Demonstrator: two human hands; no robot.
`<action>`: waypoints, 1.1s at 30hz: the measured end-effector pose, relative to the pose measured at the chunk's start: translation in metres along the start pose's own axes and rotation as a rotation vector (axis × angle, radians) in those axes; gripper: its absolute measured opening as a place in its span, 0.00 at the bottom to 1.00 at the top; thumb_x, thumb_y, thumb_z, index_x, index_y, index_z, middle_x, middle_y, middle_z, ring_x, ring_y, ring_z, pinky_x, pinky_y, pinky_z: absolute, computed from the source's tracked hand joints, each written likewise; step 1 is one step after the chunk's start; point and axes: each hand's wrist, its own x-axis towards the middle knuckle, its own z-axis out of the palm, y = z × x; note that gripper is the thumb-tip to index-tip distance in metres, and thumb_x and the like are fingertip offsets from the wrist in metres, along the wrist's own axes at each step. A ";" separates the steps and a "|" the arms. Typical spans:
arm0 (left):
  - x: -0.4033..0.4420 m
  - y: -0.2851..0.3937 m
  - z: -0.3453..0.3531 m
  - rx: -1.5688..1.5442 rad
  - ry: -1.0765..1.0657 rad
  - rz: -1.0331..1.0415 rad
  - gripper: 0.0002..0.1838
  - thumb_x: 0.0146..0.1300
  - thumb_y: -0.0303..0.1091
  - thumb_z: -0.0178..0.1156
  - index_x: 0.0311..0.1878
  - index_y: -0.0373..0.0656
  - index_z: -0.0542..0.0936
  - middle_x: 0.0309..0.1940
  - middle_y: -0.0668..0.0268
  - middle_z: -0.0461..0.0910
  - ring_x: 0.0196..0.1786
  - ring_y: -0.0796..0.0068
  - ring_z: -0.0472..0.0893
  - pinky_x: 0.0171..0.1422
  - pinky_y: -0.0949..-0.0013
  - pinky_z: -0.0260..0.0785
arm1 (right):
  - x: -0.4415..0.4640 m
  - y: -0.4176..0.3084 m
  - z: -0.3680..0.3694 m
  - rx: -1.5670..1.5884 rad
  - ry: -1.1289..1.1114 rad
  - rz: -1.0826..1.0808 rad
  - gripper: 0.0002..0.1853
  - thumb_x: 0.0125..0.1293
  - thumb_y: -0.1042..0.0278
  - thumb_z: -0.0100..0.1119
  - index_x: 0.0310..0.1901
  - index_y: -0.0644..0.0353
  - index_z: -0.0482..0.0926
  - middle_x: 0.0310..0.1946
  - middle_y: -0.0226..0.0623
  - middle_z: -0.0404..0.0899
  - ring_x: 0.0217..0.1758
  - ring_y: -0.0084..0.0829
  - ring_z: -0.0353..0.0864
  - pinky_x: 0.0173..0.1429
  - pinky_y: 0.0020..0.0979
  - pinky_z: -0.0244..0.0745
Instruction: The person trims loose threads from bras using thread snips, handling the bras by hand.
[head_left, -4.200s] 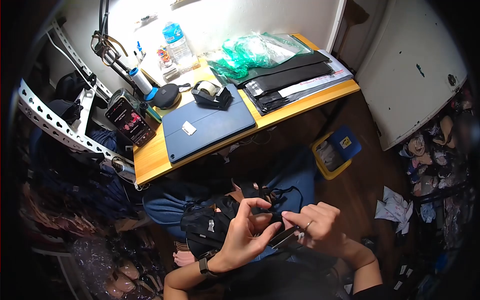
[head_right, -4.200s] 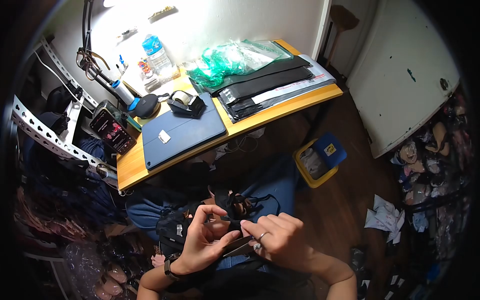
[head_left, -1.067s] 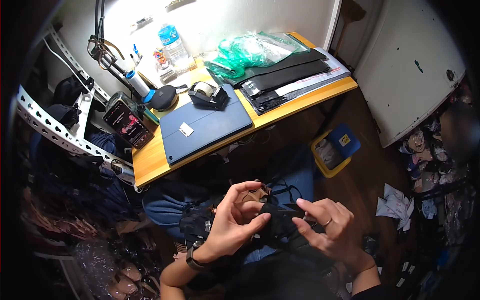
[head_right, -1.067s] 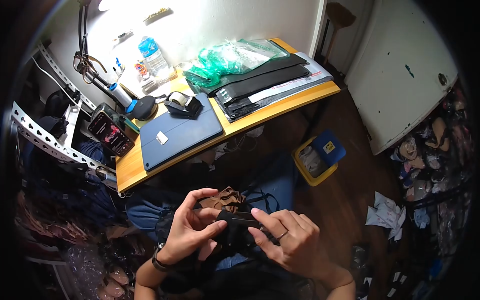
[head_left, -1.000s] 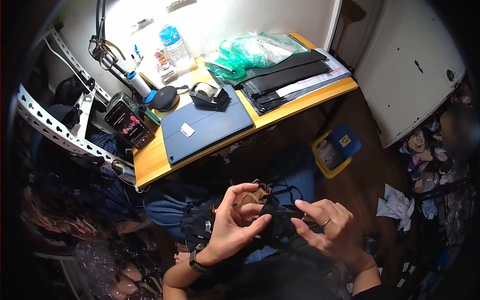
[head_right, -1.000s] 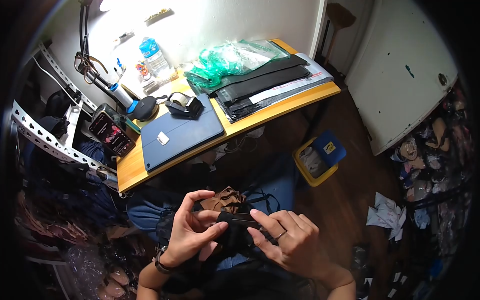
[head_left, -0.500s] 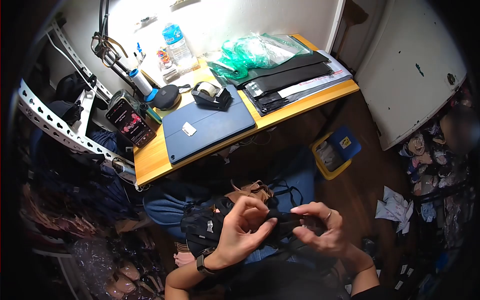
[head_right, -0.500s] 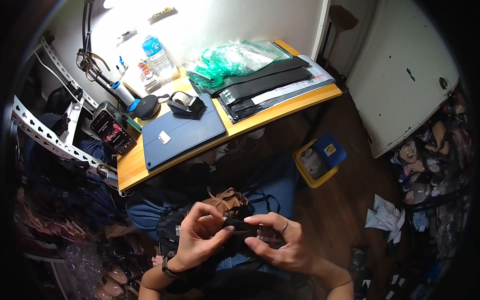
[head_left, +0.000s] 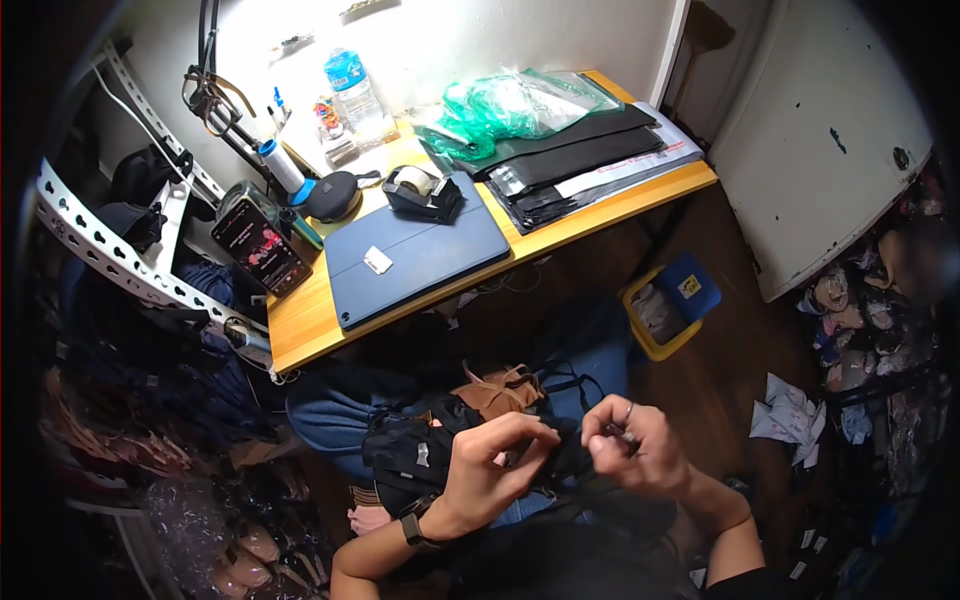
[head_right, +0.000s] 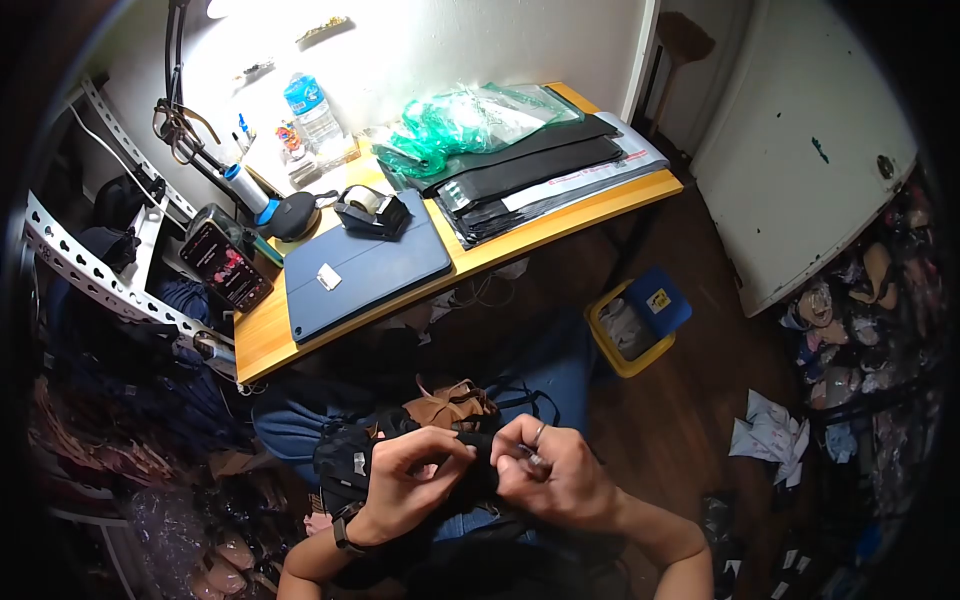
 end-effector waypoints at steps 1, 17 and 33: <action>0.001 -0.002 0.002 -0.031 0.026 -0.011 0.14 0.59 0.20 0.62 0.48 0.34 0.72 0.28 0.63 0.81 0.34 0.89 0.78 0.36 0.82 0.70 | 0.000 -0.012 -0.004 0.158 -0.016 0.231 0.11 0.50 0.76 0.66 0.37 0.62 0.78 0.18 0.33 0.70 0.16 0.29 0.69 0.22 0.26 0.63; -0.004 -0.003 0.003 -0.245 0.077 -0.155 0.11 0.59 0.19 0.61 0.44 0.34 0.74 0.35 0.63 0.82 0.35 0.85 0.79 0.38 0.79 0.72 | 0.000 0.004 0.003 -0.235 -0.073 -0.006 0.07 0.58 0.71 0.63 0.35 0.64 0.77 0.23 0.28 0.72 0.22 0.18 0.68 0.27 0.23 0.64; 0.004 0.001 0.003 -0.266 0.051 -0.181 0.24 0.59 0.19 0.58 0.60 0.38 0.71 0.35 0.62 0.78 0.32 0.76 0.77 0.40 0.78 0.68 | -0.013 -0.008 -0.012 -0.674 -0.038 -0.164 0.17 0.60 0.59 0.65 0.49 0.55 0.79 0.24 0.32 0.73 0.23 0.28 0.75 0.27 0.26 0.68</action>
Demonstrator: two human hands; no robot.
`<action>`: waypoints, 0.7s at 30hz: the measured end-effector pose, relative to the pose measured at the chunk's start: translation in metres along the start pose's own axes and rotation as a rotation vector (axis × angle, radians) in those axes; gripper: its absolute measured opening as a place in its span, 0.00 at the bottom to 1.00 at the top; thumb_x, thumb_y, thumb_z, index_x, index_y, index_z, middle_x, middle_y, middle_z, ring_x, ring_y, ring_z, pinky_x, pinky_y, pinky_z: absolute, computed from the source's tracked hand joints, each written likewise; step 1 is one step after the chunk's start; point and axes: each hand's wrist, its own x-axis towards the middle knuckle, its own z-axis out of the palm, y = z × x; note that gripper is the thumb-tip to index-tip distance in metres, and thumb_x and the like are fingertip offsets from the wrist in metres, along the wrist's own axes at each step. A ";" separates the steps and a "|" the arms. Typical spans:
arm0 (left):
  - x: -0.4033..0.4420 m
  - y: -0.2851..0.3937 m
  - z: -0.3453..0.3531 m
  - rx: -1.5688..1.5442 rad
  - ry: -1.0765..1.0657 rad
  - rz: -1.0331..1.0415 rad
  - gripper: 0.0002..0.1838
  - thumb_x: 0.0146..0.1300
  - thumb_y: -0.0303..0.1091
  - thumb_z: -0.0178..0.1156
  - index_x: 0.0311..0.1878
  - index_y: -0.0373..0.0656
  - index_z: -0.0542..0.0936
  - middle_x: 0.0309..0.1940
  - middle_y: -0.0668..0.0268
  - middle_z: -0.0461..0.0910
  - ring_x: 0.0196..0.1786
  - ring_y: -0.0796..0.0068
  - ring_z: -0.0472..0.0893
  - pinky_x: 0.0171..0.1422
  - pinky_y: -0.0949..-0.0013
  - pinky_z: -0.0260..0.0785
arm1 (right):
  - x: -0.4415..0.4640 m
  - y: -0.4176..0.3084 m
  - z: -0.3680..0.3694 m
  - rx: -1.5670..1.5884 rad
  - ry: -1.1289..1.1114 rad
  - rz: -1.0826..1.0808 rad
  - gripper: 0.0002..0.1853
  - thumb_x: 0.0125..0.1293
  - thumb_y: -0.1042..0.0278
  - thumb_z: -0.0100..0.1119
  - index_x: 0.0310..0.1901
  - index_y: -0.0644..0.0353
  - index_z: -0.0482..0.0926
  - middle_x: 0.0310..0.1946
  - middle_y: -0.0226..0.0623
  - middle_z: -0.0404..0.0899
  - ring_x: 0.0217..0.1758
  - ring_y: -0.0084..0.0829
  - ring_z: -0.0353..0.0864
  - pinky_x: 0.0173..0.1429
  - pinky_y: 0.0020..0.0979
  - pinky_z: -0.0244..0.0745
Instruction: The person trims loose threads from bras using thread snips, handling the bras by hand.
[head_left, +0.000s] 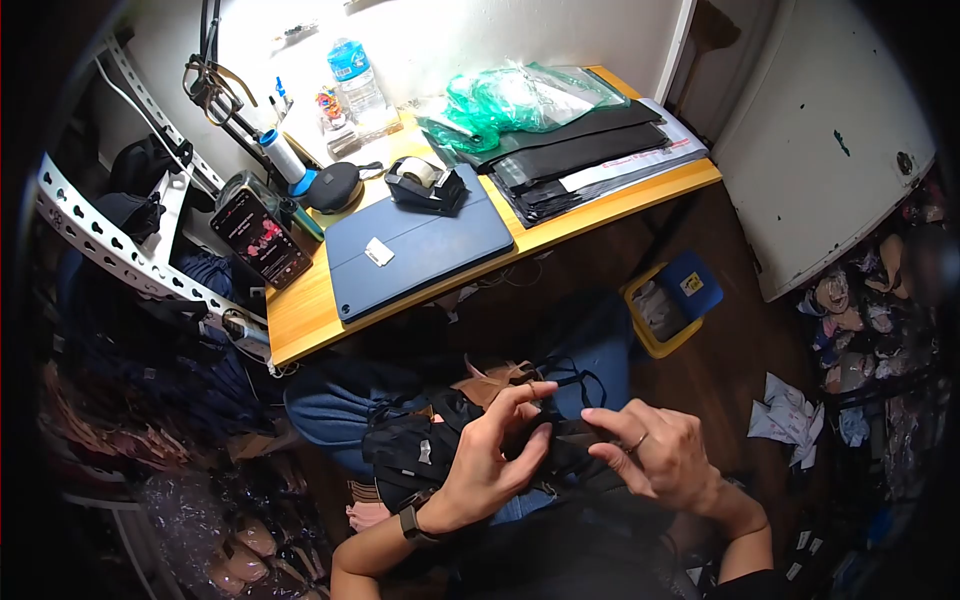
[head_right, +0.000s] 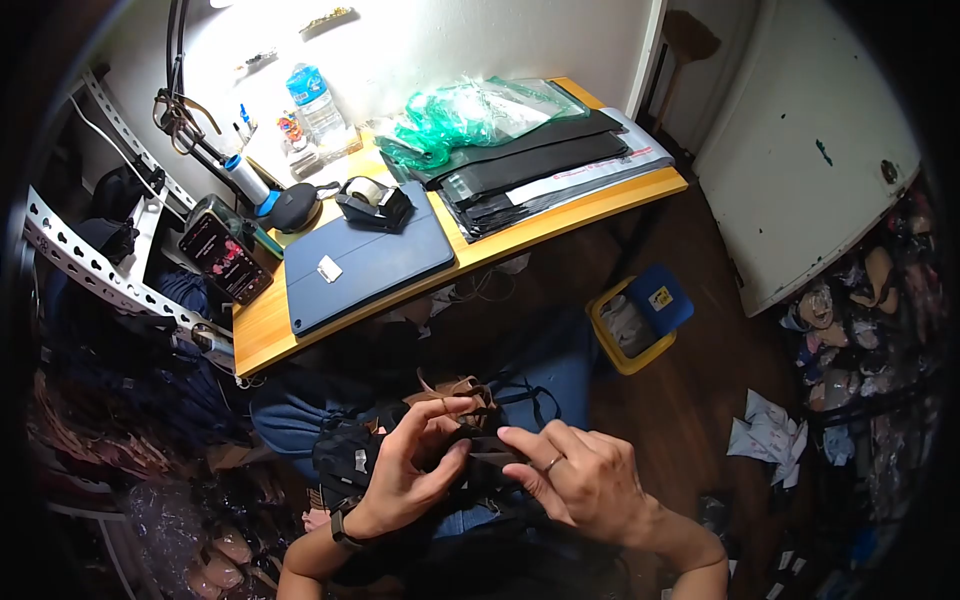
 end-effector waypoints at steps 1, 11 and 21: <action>0.000 -0.001 -0.001 0.010 -0.034 -0.011 0.23 0.59 0.19 0.57 0.60 0.37 0.71 0.37 0.60 0.78 0.33 0.74 0.76 0.41 0.77 0.68 | -0.003 0.000 0.000 -0.133 -0.017 -0.050 0.19 0.58 0.58 0.65 0.50 0.54 0.79 0.24 0.33 0.74 0.23 0.30 0.75 0.26 0.27 0.68; 0.004 0.002 0.002 0.317 -0.117 0.282 0.22 0.60 0.18 0.52 0.59 0.39 0.69 0.39 0.59 0.74 0.38 0.71 0.74 0.45 0.69 0.68 | -0.003 0.008 0.005 -0.180 -0.095 -0.142 0.15 0.58 0.62 0.65 0.46 0.54 0.79 0.23 0.29 0.74 0.22 0.28 0.76 0.26 0.27 0.69; 0.005 0.005 -0.006 0.098 -0.172 0.048 0.32 0.61 0.18 0.55 0.69 0.43 0.61 0.34 0.64 0.75 0.34 0.81 0.75 0.42 0.76 0.68 | -0.011 0.019 0.008 -0.067 -0.059 -0.140 0.13 0.59 0.63 0.64 0.44 0.56 0.78 0.23 0.32 0.75 0.20 0.30 0.76 0.24 0.27 0.68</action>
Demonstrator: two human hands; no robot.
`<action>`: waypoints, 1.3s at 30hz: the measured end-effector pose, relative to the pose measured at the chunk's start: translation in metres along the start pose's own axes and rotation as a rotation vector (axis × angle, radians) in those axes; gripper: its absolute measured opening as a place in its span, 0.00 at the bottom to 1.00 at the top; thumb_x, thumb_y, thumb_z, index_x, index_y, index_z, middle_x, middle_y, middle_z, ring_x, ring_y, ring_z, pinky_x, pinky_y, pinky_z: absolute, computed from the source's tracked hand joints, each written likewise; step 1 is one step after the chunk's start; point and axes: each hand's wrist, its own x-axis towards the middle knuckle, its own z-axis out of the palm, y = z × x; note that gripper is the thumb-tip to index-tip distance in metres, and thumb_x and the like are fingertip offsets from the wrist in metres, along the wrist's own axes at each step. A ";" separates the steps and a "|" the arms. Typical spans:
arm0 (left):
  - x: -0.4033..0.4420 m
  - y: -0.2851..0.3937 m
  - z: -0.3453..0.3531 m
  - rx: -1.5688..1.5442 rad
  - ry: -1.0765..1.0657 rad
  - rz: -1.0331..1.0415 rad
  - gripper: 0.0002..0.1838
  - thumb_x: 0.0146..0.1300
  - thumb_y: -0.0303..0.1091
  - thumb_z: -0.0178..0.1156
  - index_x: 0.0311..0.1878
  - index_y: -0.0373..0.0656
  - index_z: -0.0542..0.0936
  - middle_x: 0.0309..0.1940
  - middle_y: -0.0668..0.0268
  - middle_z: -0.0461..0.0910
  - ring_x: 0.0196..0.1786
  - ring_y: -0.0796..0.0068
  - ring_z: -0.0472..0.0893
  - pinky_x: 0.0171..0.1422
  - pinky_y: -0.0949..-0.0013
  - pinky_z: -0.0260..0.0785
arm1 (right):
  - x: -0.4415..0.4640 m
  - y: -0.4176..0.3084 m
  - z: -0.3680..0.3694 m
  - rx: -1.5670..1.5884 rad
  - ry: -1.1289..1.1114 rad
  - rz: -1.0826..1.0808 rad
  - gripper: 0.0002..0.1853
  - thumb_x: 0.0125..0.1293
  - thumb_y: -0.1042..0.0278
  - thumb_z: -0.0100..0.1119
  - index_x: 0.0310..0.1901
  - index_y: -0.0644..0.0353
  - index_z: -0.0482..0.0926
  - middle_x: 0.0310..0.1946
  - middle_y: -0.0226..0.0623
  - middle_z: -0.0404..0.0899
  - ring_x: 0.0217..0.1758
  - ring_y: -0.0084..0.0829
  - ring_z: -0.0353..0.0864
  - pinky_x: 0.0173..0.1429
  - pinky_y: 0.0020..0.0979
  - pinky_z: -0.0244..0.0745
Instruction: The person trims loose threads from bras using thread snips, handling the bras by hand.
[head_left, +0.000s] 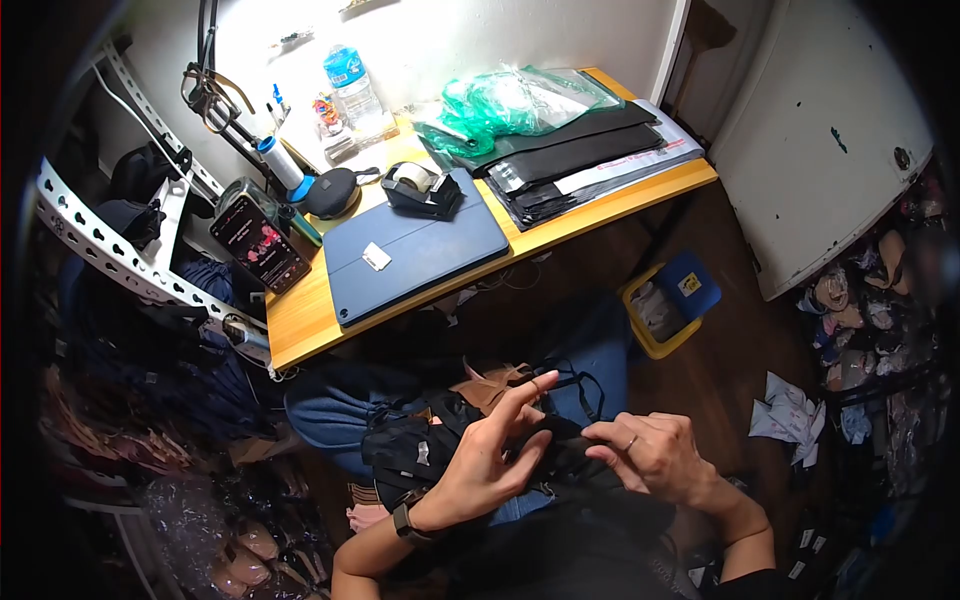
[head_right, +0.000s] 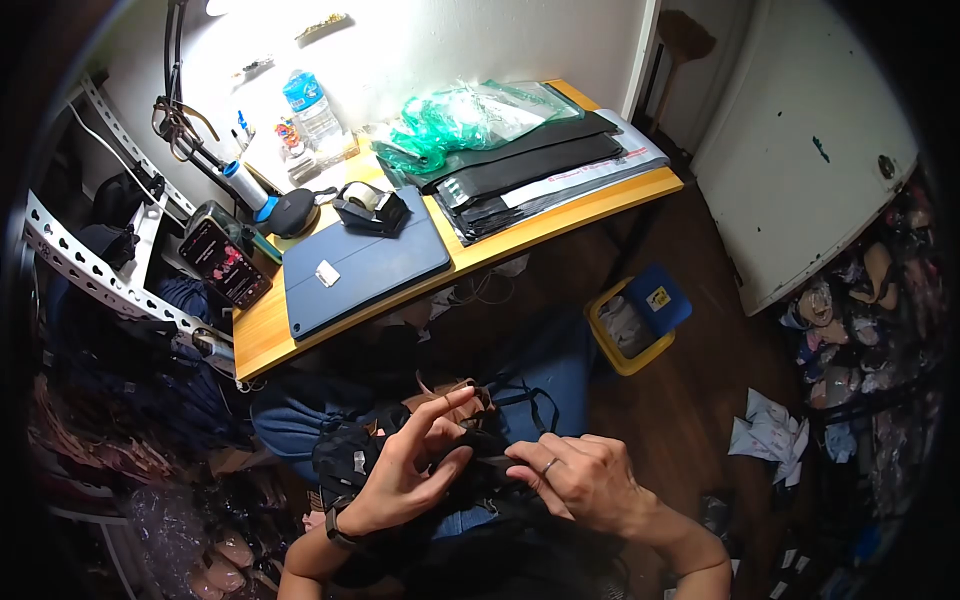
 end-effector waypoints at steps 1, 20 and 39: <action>-0.001 -0.001 0.000 -0.009 0.010 0.024 0.34 0.61 0.19 0.56 0.70 0.43 0.59 0.33 0.64 0.75 0.33 0.82 0.75 0.41 0.77 0.68 | 0.001 -0.001 0.000 0.002 -0.002 -0.001 0.13 0.59 0.63 0.64 0.44 0.56 0.78 0.23 0.32 0.75 0.20 0.30 0.76 0.24 0.27 0.68; -0.003 0.000 0.005 -0.247 0.080 -0.070 0.36 0.63 0.23 0.58 0.71 0.41 0.52 0.36 0.60 0.81 0.36 0.81 0.78 0.40 0.76 0.71 | 0.010 -0.004 0.006 0.017 0.153 0.088 0.13 0.59 0.64 0.65 0.43 0.58 0.78 0.25 0.33 0.77 0.21 0.30 0.77 0.24 0.28 0.71; 0.075 -0.134 -0.095 0.824 -0.426 -0.154 0.13 0.47 0.29 0.62 0.39 0.41 0.81 0.30 0.57 0.80 0.41 0.56 0.80 0.45 0.61 0.74 | -0.009 0.001 0.010 1.156 0.448 0.788 0.17 0.60 0.81 0.58 0.52 0.69 0.70 0.34 0.27 0.76 0.34 0.11 0.72 0.40 0.14 0.68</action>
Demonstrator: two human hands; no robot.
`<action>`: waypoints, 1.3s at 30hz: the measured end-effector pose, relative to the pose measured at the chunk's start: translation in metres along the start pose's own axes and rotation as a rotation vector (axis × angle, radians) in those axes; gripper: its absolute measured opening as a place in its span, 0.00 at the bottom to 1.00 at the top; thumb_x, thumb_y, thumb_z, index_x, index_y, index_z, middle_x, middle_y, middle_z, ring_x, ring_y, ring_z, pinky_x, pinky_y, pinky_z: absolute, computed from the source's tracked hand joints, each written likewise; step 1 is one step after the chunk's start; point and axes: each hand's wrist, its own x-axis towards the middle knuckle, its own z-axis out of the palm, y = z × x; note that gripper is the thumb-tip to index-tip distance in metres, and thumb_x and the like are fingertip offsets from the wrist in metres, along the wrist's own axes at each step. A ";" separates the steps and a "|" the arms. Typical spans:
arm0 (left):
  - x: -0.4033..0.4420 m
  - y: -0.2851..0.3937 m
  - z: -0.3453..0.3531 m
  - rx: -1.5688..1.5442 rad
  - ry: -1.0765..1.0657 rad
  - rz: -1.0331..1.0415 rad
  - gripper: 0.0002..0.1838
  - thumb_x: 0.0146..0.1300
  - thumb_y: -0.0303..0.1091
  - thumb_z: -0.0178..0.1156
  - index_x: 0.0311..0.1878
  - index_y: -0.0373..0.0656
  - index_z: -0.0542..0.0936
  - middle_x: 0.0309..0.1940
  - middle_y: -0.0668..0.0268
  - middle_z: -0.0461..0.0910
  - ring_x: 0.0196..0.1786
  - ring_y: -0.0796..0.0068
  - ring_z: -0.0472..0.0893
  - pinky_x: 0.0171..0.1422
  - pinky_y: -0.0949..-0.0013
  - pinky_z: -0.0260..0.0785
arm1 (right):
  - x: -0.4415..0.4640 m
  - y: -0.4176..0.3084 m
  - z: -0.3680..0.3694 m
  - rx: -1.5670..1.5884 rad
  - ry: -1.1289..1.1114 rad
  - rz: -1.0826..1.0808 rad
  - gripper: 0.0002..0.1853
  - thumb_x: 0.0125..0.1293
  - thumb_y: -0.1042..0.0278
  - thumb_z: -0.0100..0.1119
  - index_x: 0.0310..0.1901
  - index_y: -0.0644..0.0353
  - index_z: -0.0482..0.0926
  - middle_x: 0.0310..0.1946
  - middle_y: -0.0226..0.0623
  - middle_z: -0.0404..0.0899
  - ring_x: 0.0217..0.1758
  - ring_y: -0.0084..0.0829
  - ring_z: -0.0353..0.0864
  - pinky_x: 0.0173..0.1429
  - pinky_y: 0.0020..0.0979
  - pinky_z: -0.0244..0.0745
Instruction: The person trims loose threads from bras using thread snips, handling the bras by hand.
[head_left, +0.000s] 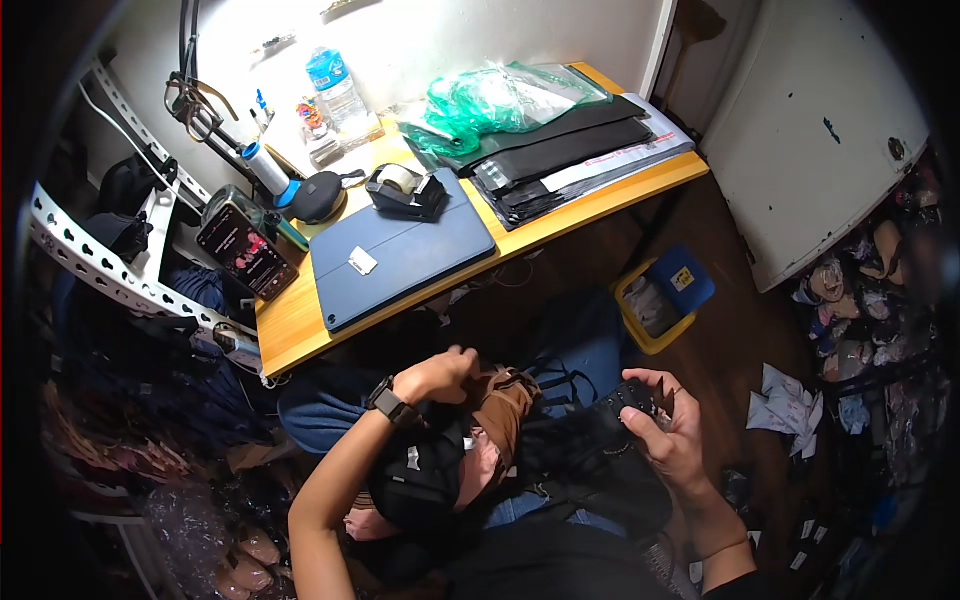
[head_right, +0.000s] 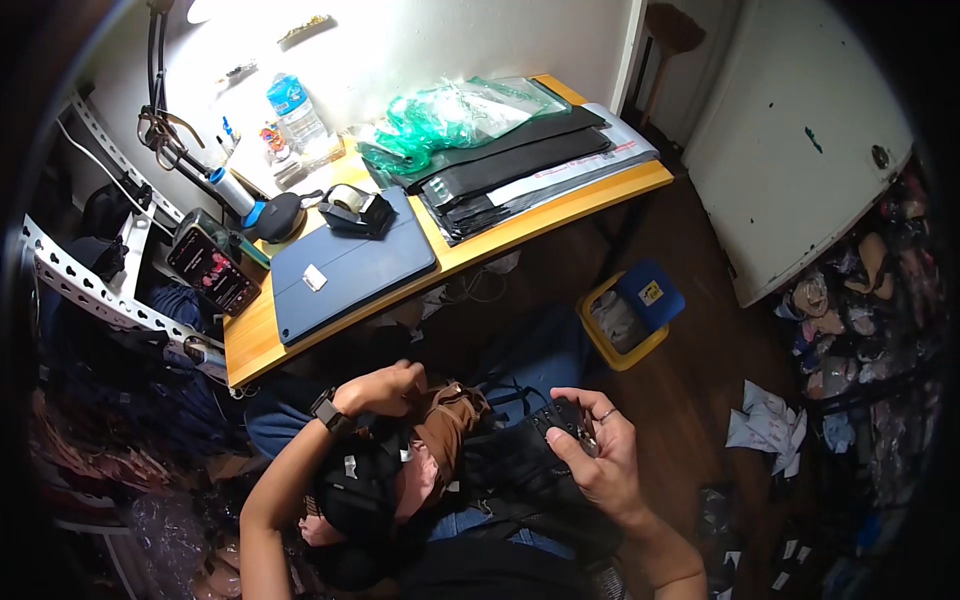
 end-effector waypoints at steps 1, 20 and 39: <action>-0.001 0.004 -0.003 -0.001 0.000 0.001 0.13 0.47 0.29 0.62 0.39 0.41 0.81 0.30 0.57 0.80 0.41 0.56 0.80 0.45 0.61 0.74 | 0.001 -0.001 0.000 0.000 -0.010 0.006 0.18 0.61 0.81 0.58 0.53 0.68 0.70 0.34 0.26 0.76 0.33 0.09 0.71 0.39 0.13 0.66; -0.051 0.112 -0.058 -1.005 0.040 -0.013 0.17 0.62 0.32 0.64 0.48 0.36 0.71 0.36 0.61 0.81 0.40 0.79 0.80 0.45 0.75 0.72 | 0.000 -0.020 0.005 -0.776 0.150 -0.441 0.20 0.57 0.76 0.64 0.52 0.59 0.74 0.31 0.31 0.75 0.32 0.22 0.76 0.39 0.21 0.71; -0.085 0.177 -0.006 -1.148 0.519 0.136 0.28 0.61 0.15 0.57 0.61 0.36 0.56 0.44 0.55 0.80 0.48 0.71 0.81 0.51 0.75 0.74 | -0.008 -0.033 0.024 -1.158 -0.199 -0.763 0.21 0.52 0.68 0.71 0.49 0.54 0.79 0.26 0.32 0.75 0.25 0.30 0.75 0.29 0.28 0.67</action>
